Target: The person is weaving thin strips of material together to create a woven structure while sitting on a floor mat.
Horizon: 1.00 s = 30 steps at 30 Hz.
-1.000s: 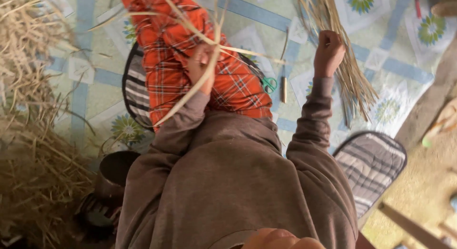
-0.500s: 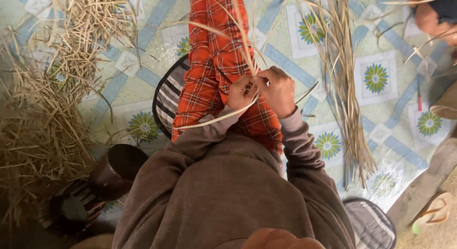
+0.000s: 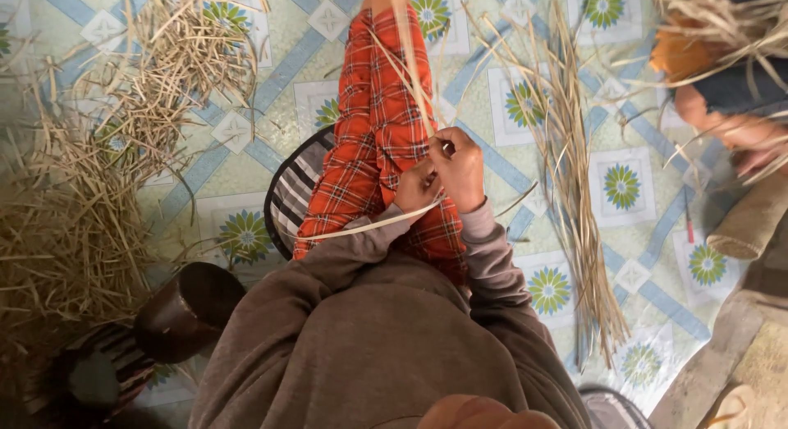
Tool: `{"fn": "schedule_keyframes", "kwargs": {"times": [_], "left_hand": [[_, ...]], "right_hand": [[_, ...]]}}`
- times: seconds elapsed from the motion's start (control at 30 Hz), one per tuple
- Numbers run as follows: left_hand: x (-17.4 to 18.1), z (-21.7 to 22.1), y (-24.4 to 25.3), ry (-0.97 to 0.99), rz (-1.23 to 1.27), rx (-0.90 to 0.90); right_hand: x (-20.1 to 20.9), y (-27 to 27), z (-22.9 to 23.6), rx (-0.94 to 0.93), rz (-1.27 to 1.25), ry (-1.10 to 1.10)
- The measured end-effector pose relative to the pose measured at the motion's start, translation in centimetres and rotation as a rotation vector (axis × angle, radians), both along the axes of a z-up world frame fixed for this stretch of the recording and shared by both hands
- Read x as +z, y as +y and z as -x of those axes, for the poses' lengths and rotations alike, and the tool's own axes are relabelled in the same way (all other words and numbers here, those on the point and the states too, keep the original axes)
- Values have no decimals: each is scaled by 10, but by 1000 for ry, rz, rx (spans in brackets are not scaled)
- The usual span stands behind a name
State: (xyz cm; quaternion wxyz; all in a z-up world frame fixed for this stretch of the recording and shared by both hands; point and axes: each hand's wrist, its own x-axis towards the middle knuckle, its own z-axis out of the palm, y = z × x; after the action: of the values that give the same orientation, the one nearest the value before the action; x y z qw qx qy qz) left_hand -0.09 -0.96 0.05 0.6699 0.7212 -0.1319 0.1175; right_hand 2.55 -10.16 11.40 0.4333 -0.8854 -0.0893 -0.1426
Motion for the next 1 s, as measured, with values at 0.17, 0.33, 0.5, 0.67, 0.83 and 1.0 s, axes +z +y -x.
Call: {"fn": "schedule_keyframes", "kwargs": {"times": [0.17, 0.33, 0.5, 0.67, 0.83, 1.0], "left_hand": [[-15, 0, 0, -5, -58, 7], [-50, -8, -12, -47, -161, 63], [4, -2, 9, -99, -166, 107], [18, -11, 21, -141, -112, 170], [32, -25, 33, -190, -62, 214], [18, -1, 17, -147, -10, 118]], "right_hand": [[-4, 13, -1, 17, 34, -19], [16, 30, 6, 68, -85, 66], [45, 56, 17, 151, -248, 32], [78, 85, 25, 239, -279, -15], [116, 113, 36, 281, -294, -69], [156, 111, 31, 211, -258, -306]]}}
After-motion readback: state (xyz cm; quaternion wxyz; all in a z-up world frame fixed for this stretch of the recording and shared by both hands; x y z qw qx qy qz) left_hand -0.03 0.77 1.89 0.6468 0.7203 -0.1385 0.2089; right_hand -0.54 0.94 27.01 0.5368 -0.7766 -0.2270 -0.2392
